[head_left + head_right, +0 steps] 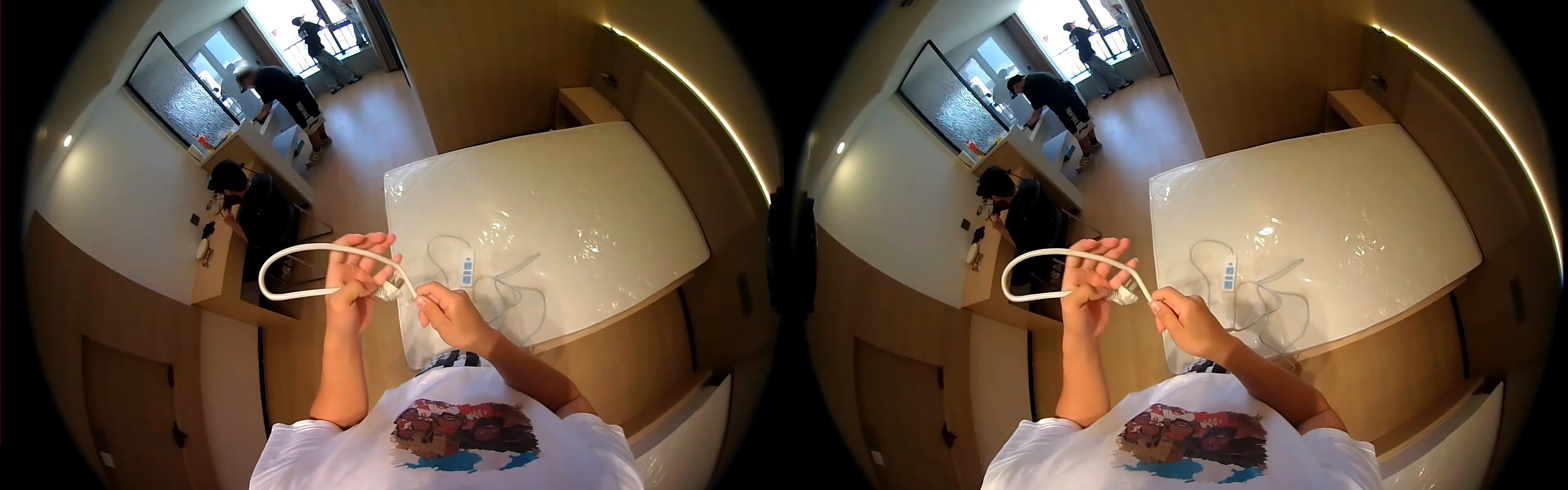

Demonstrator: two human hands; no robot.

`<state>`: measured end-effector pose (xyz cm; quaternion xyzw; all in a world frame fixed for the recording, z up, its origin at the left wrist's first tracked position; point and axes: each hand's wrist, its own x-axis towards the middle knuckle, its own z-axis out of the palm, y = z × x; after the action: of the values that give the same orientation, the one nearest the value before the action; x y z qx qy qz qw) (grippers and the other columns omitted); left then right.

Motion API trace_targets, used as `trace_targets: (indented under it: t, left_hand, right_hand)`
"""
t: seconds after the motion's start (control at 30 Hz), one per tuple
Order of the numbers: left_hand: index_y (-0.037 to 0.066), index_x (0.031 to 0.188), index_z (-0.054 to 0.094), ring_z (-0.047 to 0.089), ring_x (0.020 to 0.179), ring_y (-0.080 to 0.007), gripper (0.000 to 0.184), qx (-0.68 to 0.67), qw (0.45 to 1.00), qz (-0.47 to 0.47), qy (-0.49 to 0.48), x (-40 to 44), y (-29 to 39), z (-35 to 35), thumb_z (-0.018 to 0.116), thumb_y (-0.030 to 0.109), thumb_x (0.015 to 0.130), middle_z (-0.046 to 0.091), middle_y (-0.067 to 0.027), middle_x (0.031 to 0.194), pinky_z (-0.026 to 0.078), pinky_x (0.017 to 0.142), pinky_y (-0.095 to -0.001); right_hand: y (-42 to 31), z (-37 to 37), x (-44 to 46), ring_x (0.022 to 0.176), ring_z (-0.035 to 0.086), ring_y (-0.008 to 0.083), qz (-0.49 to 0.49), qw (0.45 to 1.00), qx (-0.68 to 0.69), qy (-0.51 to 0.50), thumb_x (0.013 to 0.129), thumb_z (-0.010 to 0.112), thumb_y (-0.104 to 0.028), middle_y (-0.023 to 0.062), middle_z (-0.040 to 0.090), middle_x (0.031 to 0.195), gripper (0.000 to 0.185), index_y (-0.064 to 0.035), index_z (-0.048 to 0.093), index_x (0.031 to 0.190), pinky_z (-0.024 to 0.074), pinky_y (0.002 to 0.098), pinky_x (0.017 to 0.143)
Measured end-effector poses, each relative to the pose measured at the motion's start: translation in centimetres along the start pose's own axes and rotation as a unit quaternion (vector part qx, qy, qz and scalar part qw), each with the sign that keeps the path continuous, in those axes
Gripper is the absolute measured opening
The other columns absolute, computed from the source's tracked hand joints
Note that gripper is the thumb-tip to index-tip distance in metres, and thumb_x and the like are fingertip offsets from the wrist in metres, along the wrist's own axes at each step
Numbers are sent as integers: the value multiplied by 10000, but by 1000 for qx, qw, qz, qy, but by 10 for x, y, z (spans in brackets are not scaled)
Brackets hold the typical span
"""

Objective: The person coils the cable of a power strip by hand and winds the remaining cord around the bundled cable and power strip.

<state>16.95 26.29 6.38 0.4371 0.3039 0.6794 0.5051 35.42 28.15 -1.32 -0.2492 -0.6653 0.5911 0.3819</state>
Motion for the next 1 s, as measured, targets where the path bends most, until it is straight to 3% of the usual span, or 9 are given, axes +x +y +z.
trace_targets:
  t: [0.03,0.1,0.23,0.33,0.53,0.63,0.83,1.0]
  left_hand:
    - [32,1292,457,409,1384,-441,707,-49,998,-39,0,-1,0,0,428,-65,592,497,-233,1344,363,1142,-632]
    - [35,1295,465,400,1388,-446,708,-48,999,-22,-1,-3,-3,-1,435,-62,594,513,-238,1328,329,1158,-643]
    - [20,1273,488,394,1392,-443,686,-81,997,-1,-5,-4,-3,-4,434,-72,596,524,-241,1319,318,1164,-644]
    - [7,1251,501,380,1403,-433,661,-71,997,0,-13,-9,2,-4,417,-96,603,517,-227,1326,303,1180,-632]
    - [27,1295,464,401,1393,-415,719,-177,984,20,-4,-15,-9,-15,399,-114,593,504,-210,1326,335,1177,-601]
    - [38,1315,469,390,1407,-380,727,-143,989,30,36,-25,-14,-19,379,-115,610,495,-186,1360,306,1195,-604]
    - [24,1361,444,434,1372,-399,785,-146,989,4,34,-35,-24,-28,386,-107,588,509,-212,1355,314,1183,-623]
    - [11,1380,431,450,1350,-428,801,-92,992,-49,72,-40,-18,-27,389,-101,588,499,-239,1365,337,1172,-621]
  right_hand:
    - [0,1,1,598,558,135,-4,1000,3,16,1042,515,-159,53,613,673,167,-12,595,1045,443,293,576]
    - [3,-2,2,593,554,131,-7,1000,-10,7,1044,512,-156,50,612,673,164,-13,593,1053,441,290,571]
    - [0,0,-1,575,539,122,-7,1000,-6,-1,1044,515,-164,41,610,672,166,-20,596,1055,435,291,562]
    - [6,4,-7,611,497,54,26,999,21,17,1035,530,-153,7,614,698,158,-19,610,1059,399,241,556]
    - [9,4,-20,572,463,44,40,998,23,-50,1028,540,-145,4,610,678,149,-14,611,1040,373,242,517]
    - [15,10,-30,545,491,88,50,997,19,-51,1023,541,-158,30,609,658,151,-18,597,1014,399,267,528]
    - [22,20,-40,586,486,27,73,997,28,15,1005,565,-74,10,610,674,89,9,594,1004,387,223,526]
    - [33,31,-44,550,507,83,25,998,49,33,1014,551,-114,43,603,654,125,8,576,999,419,267,523]
